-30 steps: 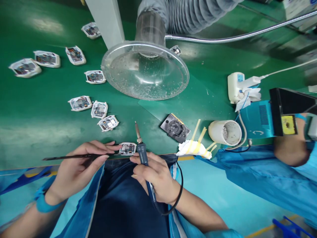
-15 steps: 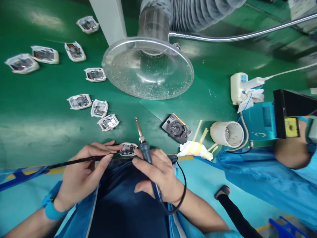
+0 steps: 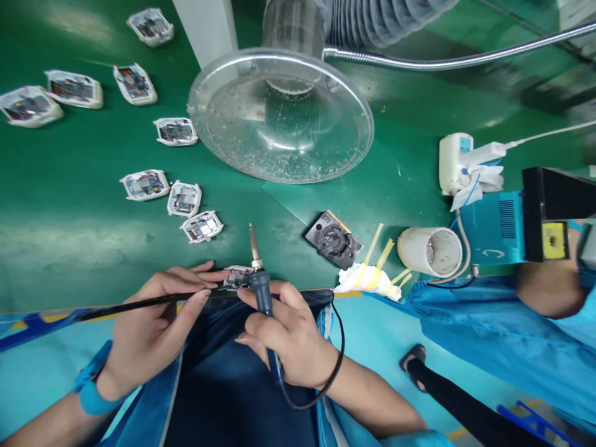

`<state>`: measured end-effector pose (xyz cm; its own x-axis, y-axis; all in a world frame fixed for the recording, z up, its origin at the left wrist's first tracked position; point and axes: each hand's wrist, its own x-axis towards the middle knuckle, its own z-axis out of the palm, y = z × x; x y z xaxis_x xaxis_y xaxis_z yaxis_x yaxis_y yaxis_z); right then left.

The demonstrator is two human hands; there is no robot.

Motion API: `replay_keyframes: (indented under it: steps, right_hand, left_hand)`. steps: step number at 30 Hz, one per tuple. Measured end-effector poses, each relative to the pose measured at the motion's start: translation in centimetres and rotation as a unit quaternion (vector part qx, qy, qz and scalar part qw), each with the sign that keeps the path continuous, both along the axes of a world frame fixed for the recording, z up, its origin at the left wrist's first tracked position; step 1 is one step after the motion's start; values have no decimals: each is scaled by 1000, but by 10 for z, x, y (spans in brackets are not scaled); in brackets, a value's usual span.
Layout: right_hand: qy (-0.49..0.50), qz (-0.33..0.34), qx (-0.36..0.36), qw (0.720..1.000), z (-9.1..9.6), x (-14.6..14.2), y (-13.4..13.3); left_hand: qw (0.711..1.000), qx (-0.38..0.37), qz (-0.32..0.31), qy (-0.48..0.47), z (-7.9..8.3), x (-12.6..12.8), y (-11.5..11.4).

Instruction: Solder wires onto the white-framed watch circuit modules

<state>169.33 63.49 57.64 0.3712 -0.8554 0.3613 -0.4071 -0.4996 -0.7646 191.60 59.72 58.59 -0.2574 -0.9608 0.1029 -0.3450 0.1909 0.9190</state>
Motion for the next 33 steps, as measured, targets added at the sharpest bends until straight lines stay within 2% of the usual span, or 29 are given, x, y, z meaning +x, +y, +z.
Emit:
replay_keyframes:
  steps: [5, 9, 13, 18, 22, 26, 33]
  right_hand:
    - [9, -7, -17, 1000, -10, 16, -4]
    - [6, -14, -21, 1000, -8, 15, -7]
    - [-12, -48, -9, 999, 2, -2, -2]
    - [-50, -154, 76, 984, 21, -28, 13]
    - [-67, -190, 117, 973, 32, -38, 21]
    - [6, -174, 65, 983, 42, -37, 18]
    - [42, -149, 81, 985, 54, -28, 5]
  left_hand:
    - [1000, 0, -2, 17, -2, 2, -1]
    - [1000, -13, -9, 3, -2, 1, 0]
    - [1000, -20, 0, -4, -2, -1, 2]
    - [1000, -28, 13, -5, -4, -3, 4]
    - [999, -30, 1, -25, -3, -2, 4]
    - [999, -19, -5, -28, -2, -1, 3]
    - [1000, -17, -4, -12, -2, -1, 3]
